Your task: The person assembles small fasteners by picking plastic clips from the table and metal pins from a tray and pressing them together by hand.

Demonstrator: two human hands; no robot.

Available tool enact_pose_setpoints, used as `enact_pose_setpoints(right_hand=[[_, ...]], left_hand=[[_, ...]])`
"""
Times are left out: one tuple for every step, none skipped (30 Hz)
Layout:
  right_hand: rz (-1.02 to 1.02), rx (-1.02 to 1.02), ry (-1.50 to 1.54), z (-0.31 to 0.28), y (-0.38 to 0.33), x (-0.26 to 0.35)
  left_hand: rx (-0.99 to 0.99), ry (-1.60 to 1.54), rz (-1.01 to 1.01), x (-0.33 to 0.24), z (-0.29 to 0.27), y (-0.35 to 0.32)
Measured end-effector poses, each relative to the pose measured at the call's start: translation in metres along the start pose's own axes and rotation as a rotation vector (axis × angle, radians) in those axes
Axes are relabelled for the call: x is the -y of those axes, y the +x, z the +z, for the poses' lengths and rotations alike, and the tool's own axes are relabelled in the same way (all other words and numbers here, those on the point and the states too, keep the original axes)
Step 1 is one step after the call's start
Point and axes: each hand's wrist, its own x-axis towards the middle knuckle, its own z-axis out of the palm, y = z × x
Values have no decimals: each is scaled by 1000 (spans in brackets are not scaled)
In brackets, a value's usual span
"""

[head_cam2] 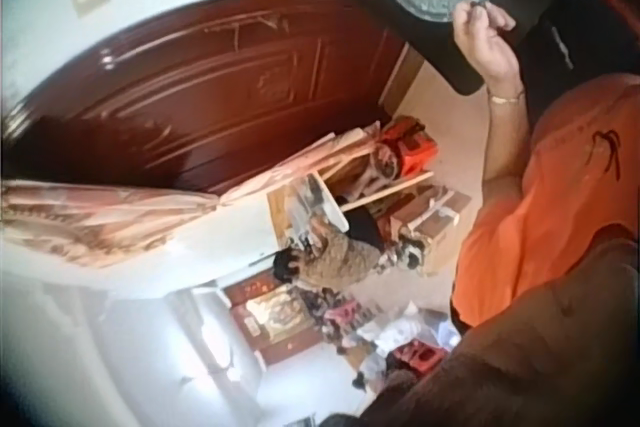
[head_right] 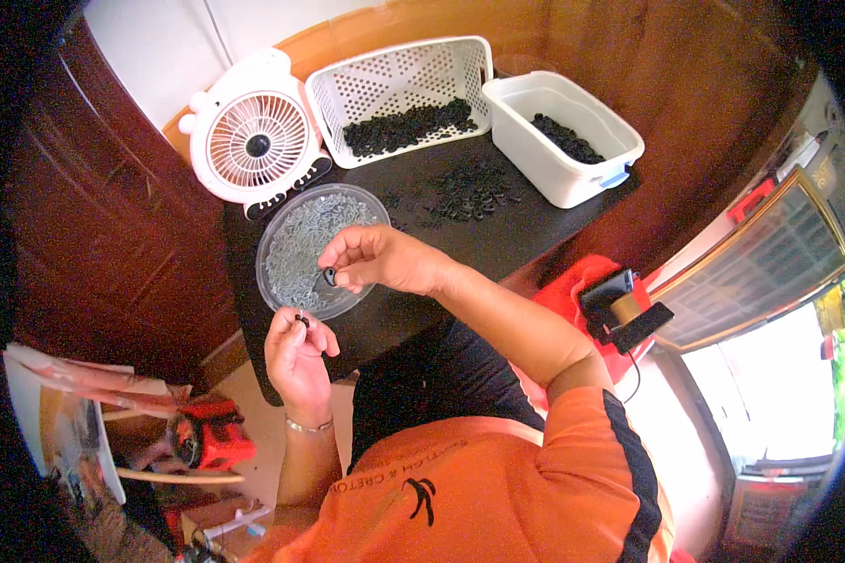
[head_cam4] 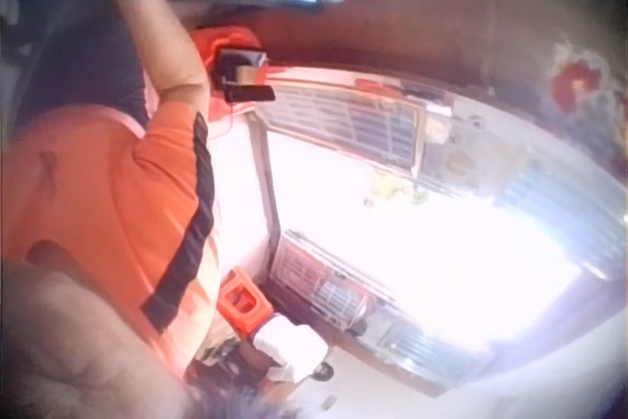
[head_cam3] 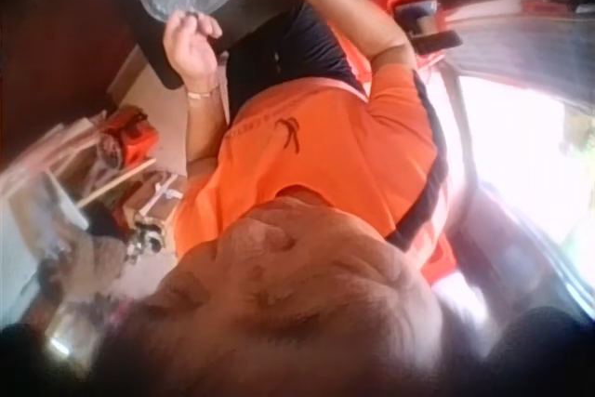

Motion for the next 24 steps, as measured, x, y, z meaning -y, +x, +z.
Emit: enact_pose_setpoints(right_hand=[[-12, 13, 9, 5, 0, -1], [-8, 11, 9, 11, 0, -1], [-6, 13, 17, 14, 0, -5], [-48, 19, -19, 18, 1, -8], [-88, 24, -55, 22, 0, -11], [-104, 16, -78, 26, -1, -14], [-102, 18, -74, 31, -1, -16], [-73, 43, -33, 36, -2, -18], [-43, 67, 8, 41, -4, -19], [-50, 32, -101, 44, -5, -18], [-48, 35, -98, 46, -7, -15], [-46, 50, -211, 47, -8, -10], [-44, 65, -323, 49, -10, -7], [-42, 67, -321, 49, -10, -5], [-58, 53, -381, 50, -10, -4], [-76, 37, -443, 50, -10, -3], [-74, 38, -442, 48, -9, -5], [-167, 49, -500, 45, -7, -8], [-259, 60, -556, 43, -6, -12], [-258, 60, -554, 42, -5, -18], [-294, 32, -474, 42, -3, -25], [-328, 3, -394, 43, -2, -28], [-327, 1, -392, 43, -2, -30], [-161, -25, -189, 44, -2, -31]], left_hand=[[-6, -6, 2, -1, 0, -1], [-12, 0, -1, -3, 0, -2], [-15, -18, -11, -4, 0, -3], [-16, -38, -20, -4, 1, -3], [-21, -34, -23, -4, 0, -3], [-1, -54, -39, -3, 0, -3], [17, -74, -54, -3, -1, -2], [12, -72, -56, -1, -2, -2], [-9, -111, -42, 1, -3, -2], [-29, -149, -27, 2, -4, -2], [-33, -148, -27, 4, -9, -2], [-13, -215, -65, 5, -16, -2], [7, -282, -103, 3, -18, -2], [2, -282, -104, 3, -19, -3], [-8, -338, -127, 2, -18, -4], [-16, -395, -151, 1, -17, -4], [-18, -395, -152, 2, -20, -4], [59, -416, -170, 5, -24, -3], [135, -437, -188, 6, -25, -2], [133, -436, -189, 6, -25, -3], [124, -426, -180, 6, -24, -3], [115, -416, -172, 5, -23, -3], [114, -415, -175, 4, -22, -3], [104, -343, -145, 3, -20, -3]])
